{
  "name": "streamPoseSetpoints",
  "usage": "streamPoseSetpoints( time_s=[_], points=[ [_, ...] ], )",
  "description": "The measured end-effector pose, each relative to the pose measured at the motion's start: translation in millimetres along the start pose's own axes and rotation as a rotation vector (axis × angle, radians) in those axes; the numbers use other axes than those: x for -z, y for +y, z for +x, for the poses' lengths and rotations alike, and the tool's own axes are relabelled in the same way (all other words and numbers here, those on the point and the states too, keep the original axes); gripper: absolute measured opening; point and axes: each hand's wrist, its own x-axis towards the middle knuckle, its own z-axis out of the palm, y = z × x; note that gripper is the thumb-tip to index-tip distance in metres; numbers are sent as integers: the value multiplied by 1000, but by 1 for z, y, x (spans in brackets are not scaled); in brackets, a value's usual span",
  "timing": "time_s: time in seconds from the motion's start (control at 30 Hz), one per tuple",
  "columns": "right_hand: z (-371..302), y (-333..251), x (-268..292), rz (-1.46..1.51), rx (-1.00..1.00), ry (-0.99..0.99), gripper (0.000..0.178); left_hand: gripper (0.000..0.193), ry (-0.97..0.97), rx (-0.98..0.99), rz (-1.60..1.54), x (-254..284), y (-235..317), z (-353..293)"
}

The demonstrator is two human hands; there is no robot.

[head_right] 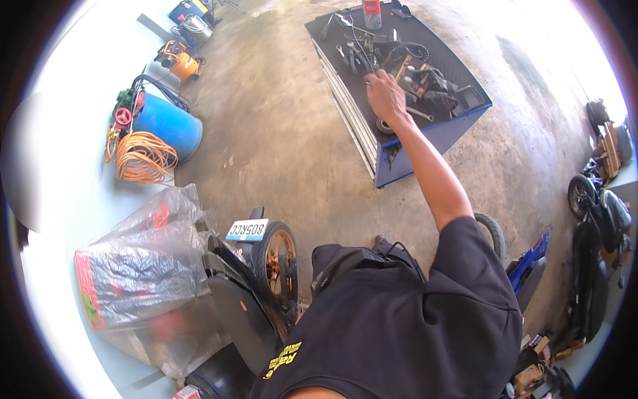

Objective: The person works on a motorcycle's handlebar area, using a wrench to tighten bolts and a screwdriver to adjust components. They retrieve tools from a toolbox and return them after use.

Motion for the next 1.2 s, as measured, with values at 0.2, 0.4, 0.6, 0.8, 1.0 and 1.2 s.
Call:
streamPoseSetpoints(
  time_s=[0.2, 0.4, 0.6, 0.8, 1.0, 1.2],
  points=[
    [140, 39, -101, -196, -76, -123, 23, 28, 79, -45, -243, 31, 114, 114],
    [187, 41, -127, -353, -120, -304, 20, 27, -55, -268, -14, 77, 287, 293],
    [179, 19, -108, -384, -138, -364, 16, 30, -227, -803, 377, 96, 571, 465],
    [156, 12, -104, -315, -142, -142, 14, 27, -424, -1023, 313, 3, 811, 510],
    [146, 6, -105, -183, -220, 129, 17, 31, -804, -1214, 440, -166, 926, 477],
    [133, 13, -128, -86, -258, 253, 18, 37, -880, -1559, 705, -256, 934, 483]
  ],
)
